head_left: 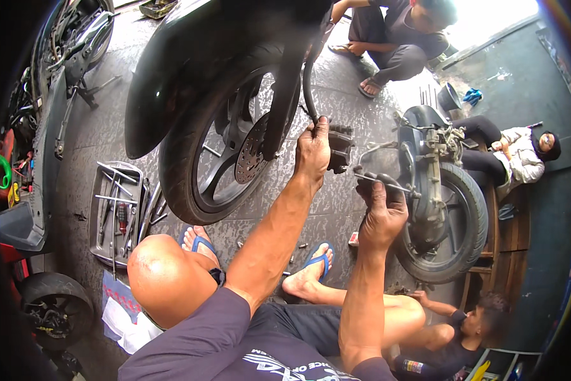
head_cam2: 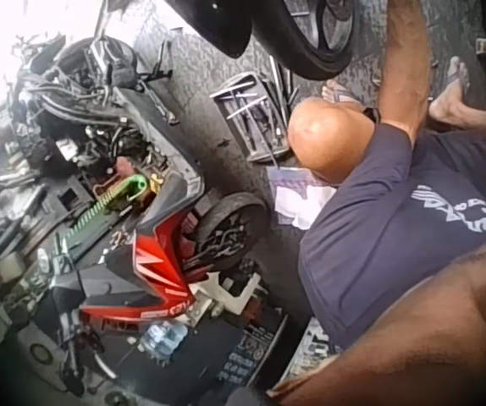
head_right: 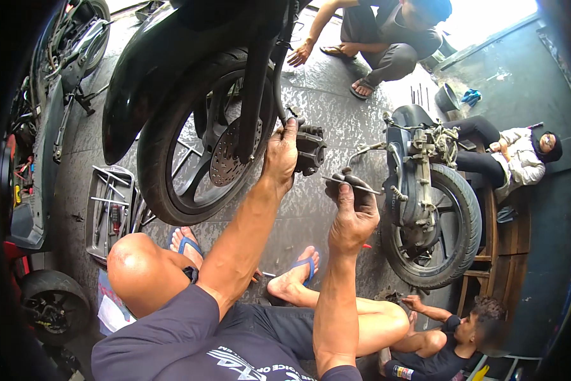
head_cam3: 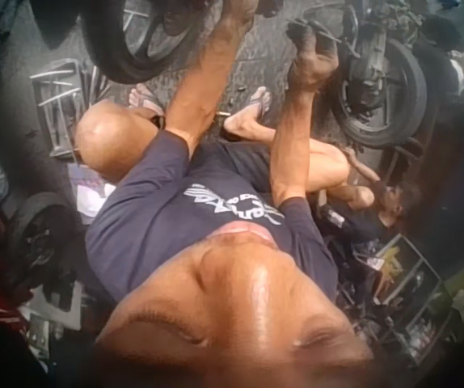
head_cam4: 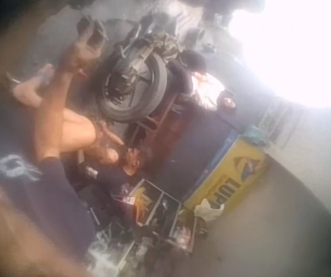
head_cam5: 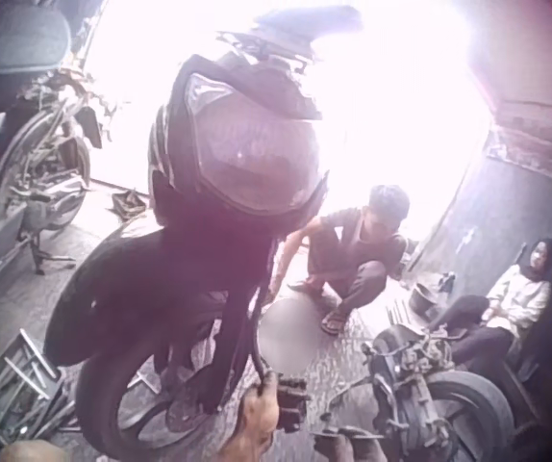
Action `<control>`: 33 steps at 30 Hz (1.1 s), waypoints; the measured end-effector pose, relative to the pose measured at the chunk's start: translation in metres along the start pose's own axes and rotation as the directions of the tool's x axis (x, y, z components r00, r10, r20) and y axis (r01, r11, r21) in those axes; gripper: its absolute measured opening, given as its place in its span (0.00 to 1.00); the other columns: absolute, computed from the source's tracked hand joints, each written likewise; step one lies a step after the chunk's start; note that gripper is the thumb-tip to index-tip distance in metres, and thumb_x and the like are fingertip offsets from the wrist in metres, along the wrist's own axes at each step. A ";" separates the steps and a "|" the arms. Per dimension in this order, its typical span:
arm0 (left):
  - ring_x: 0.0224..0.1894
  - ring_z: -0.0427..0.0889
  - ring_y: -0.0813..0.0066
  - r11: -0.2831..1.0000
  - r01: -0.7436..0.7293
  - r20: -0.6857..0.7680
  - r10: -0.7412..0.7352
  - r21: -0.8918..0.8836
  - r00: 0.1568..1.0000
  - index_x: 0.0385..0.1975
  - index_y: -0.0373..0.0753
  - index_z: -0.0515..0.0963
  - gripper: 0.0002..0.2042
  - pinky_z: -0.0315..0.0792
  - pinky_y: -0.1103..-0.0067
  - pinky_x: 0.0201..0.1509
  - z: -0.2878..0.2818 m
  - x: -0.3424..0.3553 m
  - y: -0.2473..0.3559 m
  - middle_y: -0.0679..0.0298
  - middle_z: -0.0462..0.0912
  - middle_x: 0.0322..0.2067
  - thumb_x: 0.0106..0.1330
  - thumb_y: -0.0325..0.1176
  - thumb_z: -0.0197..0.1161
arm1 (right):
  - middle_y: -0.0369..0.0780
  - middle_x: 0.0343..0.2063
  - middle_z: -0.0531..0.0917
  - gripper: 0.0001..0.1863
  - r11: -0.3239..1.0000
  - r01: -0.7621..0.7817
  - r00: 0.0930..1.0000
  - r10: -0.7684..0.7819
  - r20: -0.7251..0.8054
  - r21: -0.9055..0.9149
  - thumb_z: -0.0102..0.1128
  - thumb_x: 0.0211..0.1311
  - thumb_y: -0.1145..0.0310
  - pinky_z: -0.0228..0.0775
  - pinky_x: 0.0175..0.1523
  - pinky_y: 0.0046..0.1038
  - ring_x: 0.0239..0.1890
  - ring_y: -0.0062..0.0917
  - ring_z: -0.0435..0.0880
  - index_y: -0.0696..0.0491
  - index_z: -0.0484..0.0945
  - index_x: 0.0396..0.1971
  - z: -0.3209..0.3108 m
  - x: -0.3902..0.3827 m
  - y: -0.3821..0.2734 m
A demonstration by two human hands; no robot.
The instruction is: The person removes a brake caliper from a motorcycle, cleans the components by hand, and then reattaches the caliper to the fork using a T-handle wrench.
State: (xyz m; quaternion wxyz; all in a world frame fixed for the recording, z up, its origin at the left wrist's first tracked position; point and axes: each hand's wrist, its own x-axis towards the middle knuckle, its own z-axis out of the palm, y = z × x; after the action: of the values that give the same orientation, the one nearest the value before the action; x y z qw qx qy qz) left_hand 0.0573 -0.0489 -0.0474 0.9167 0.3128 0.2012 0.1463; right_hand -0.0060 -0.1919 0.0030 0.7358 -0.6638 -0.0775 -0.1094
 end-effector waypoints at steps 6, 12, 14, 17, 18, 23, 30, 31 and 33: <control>0.32 0.75 0.80 1.000 -0.020 -0.022 0.020 -0.007 1.000 0.40 0.36 0.80 0.17 0.72 0.77 0.38 -0.008 0.014 -0.018 0.68 0.80 0.29 0.78 0.47 0.56 | 0.44 0.41 0.87 0.10 0.998 0.001 0.997 0.003 0.073 -0.059 0.62 0.69 0.77 0.85 0.47 0.32 0.41 0.29 0.88 0.64 0.81 0.47 0.010 0.003 0.008; 0.34 0.78 0.78 0.998 0.020 0.029 -0.018 -0.054 0.999 0.43 0.36 0.79 0.18 0.73 0.76 0.39 -0.008 0.009 -0.011 0.67 0.82 0.31 0.78 0.48 0.56 | 0.44 0.41 0.87 0.10 0.971 0.110 0.981 -0.072 0.181 -0.210 0.61 0.70 0.80 0.83 0.50 0.30 0.43 0.27 0.88 0.64 0.80 0.48 0.010 0.005 0.008; 0.34 0.79 0.77 0.996 0.039 0.065 -0.034 -0.074 0.997 0.44 0.36 0.79 0.18 0.74 0.76 0.39 -0.007 0.005 -0.007 0.66 0.83 0.32 0.77 0.48 0.56 | 0.44 0.42 0.87 0.09 0.954 0.152 0.966 -0.089 0.243 -0.257 0.59 0.69 0.82 0.82 0.53 0.30 0.44 0.26 0.87 0.64 0.80 0.48 0.006 0.006 0.006; 0.34 0.80 0.76 0.997 0.057 0.091 -0.053 -0.049 0.994 0.47 0.36 0.78 0.19 0.76 0.76 0.39 -0.007 0.005 -0.006 0.65 0.84 0.34 0.77 0.49 0.57 | 0.42 0.42 0.87 0.12 0.954 0.070 0.959 0.017 0.284 -0.292 0.61 0.69 0.81 0.80 0.52 0.27 0.44 0.24 0.87 0.64 0.79 0.51 -0.001 0.009 0.000; 0.34 0.80 0.76 0.998 0.056 0.085 -0.055 -0.014 0.995 0.48 0.36 0.78 0.19 0.76 0.76 0.39 -0.007 0.006 -0.007 0.64 0.84 0.34 0.77 0.49 0.57 | 0.41 0.42 0.87 0.15 0.926 0.104 0.967 -0.009 0.254 -0.363 0.62 0.69 0.80 0.80 0.51 0.26 0.43 0.23 0.86 0.64 0.78 0.53 -0.002 0.006 -0.003; 0.39 0.81 0.76 0.999 0.048 0.138 -0.047 -0.004 0.989 0.51 0.37 0.78 0.19 0.76 0.75 0.44 -0.008 0.008 -0.007 0.62 0.85 0.38 0.78 0.47 0.56 | 0.38 0.39 0.83 0.27 0.805 0.311 0.937 -0.168 0.307 -0.505 0.61 0.74 0.61 0.75 0.44 0.21 0.37 0.19 0.82 0.63 0.70 0.64 -0.012 -0.010 -0.027; 0.35 0.82 0.78 1.000 0.011 0.195 -0.013 0.010 0.981 0.45 0.36 0.76 0.15 0.77 0.78 0.42 -0.010 -0.004 0.008 0.64 0.88 0.35 0.79 0.44 0.54 | 0.38 0.29 0.82 0.19 0.583 0.223 0.954 0.036 0.299 -0.782 0.52 0.79 0.60 0.72 0.27 0.23 0.23 0.20 0.80 0.62 0.81 0.49 -0.015 0.008 -0.061; 0.34 0.81 0.79 1.000 -0.008 0.193 0.006 0.008 0.981 0.45 0.37 0.77 0.15 0.76 0.79 0.41 -0.009 -0.004 0.007 0.65 0.86 0.34 0.79 0.45 0.55 | 0.38 0.28 0.82 0.18 0.794 -0.048 0.962 0.201 0.186 -0.607 0.52 0.79 0.60 0.72 0.25 0.22 0.22 0.20 0.80 0.61 0.81 0.49 -0.016 0.012 -0.063; 0.33 0.79 0.82 0.999 -0.045 0.191 0.044 0.003 0.981 0.46 0.39 0.77 0.16 0.76 0.81 0.39 -0.009 -0.003 0.006 0.69 0.82 0.32 0.77 0.47 0.57 | 0.38 0.27 0.83 0.17 0.828 -0.559 0.819 0.561 0.121 -0.050 0.53 0.78 0.60 0.70 0.22 0.22 0.20 0.21 0.81 0.59 0.81 0.47 -0.020 0.020 -0.068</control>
State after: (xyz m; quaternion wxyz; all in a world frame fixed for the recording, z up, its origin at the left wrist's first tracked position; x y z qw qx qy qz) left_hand 0.0491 -0.0413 -0.0497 0.9270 0.3333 0.1061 0.1352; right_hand -0.0057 -0.2197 0.0716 0.7249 -0.6673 0.0737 0.1544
